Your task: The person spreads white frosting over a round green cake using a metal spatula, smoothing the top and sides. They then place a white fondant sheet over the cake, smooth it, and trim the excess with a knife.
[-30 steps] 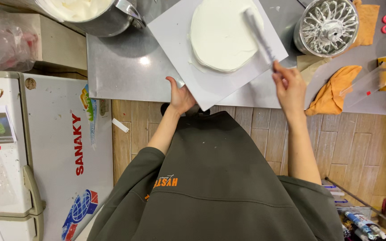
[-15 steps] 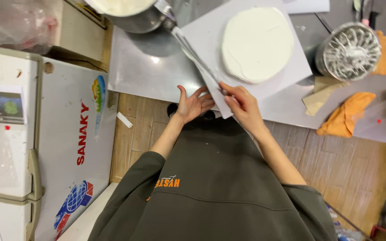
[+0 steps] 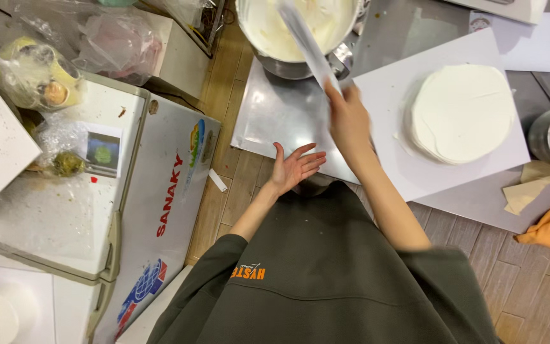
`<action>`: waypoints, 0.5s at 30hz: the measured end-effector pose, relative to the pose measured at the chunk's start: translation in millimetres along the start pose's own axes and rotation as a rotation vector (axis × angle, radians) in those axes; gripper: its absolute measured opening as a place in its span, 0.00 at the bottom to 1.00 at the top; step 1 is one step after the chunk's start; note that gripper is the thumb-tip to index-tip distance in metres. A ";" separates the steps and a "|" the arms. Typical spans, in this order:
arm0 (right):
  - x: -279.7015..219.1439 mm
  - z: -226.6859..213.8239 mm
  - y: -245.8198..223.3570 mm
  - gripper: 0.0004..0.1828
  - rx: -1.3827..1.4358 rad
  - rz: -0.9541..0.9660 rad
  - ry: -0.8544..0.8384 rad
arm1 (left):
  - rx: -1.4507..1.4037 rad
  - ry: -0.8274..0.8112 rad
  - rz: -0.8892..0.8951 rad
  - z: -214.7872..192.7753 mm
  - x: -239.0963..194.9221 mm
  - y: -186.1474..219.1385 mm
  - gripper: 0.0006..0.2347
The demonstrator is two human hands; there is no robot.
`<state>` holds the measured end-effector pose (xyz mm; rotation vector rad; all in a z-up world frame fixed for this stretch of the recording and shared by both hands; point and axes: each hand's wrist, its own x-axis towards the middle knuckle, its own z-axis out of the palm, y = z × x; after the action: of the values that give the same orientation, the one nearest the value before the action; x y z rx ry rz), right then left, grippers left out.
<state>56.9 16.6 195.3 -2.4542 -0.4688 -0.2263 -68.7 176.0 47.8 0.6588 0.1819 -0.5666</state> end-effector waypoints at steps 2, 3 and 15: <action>-42.2 -46.4 -10.0 0.28 -0.061 0.132 -0.140 | 0.002 0.000 -0.022 -11.8 0.1 9.3 0.52; -61.7 -73.9 -18.3 0.25 -0.109 0.216 -0.205 | 0.003 0.000 -0.033 -16.7 0.4 12.1 0.52; 11.6 -190.0 -12.0 0.12 -0.808 -0.156 -0.399 | 0.062 -0.079 -0.110 -36.2 -1.8 31.9 0.48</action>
<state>53.7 -87.1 355.4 -3.2758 -0.8748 0.0320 -52.0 220.0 37.0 0.6886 0.1275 -0.7052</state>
